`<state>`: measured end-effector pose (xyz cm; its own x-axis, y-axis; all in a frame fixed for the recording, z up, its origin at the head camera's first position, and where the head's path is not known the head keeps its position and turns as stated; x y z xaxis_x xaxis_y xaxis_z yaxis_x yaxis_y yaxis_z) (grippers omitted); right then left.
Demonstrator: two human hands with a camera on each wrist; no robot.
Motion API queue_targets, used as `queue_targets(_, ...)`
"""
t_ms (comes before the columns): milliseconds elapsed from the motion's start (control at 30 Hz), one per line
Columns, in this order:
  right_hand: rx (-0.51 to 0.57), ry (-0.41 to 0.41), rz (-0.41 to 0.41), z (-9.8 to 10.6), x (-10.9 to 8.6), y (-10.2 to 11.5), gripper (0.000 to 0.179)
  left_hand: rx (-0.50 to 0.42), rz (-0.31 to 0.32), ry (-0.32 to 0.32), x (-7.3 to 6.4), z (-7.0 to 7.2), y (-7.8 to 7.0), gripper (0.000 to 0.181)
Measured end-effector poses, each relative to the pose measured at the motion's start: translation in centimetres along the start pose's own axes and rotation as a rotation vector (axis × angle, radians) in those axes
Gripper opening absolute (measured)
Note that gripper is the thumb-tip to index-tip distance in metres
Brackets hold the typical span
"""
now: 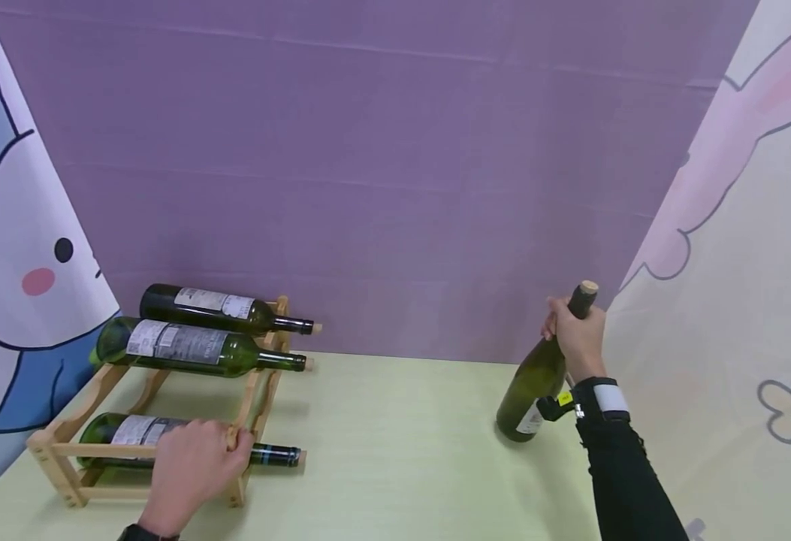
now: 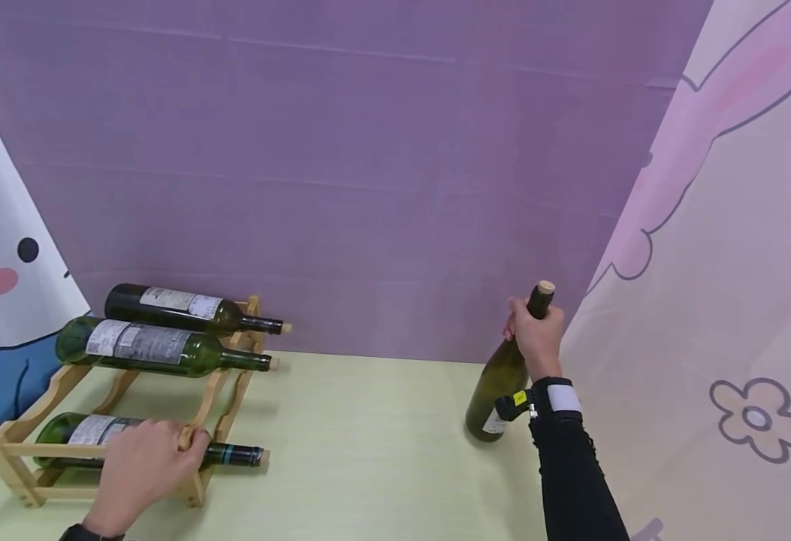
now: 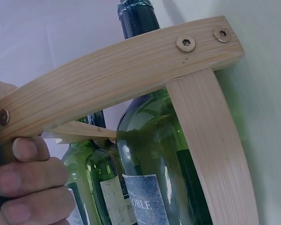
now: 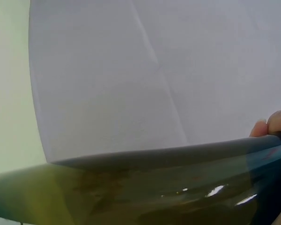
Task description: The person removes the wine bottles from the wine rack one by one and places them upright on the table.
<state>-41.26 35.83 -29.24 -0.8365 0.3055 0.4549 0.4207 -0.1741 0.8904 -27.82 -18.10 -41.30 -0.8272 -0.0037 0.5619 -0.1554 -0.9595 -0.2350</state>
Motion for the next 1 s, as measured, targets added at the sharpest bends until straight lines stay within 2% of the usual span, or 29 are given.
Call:
queue_targets(400,0.035,-0.011,-0.069,0.3,0.8,-2.0,0.029,0.002,0.058,0.075,0.1,-0.5,0.3,0.049)
queue_targets(733,0.046,-0.035,-0.110,0.4,0.9,-3.3,0.027,0.014,0.035,0.012,-0.1,-0.3,0.2,0.049)
queue_targets(1000,0.023,-0.026,-0.119,0.2,0.9,-3.5,0.026,0.007,0.029,0.004,-0.1,-0.2,0.2,0.050)
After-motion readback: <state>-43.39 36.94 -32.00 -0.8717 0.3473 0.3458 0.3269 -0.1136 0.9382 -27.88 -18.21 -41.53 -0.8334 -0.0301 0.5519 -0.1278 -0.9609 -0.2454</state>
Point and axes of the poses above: each hand's wrist, its own x-axis towards the middle knuckle, its own z-axis out of the back of the hand, y = z × x, the point moved 10 cm from there along x, towards the middle knuckle, and after that the axes turned 4 degrees about z, right-handed, at the moved point
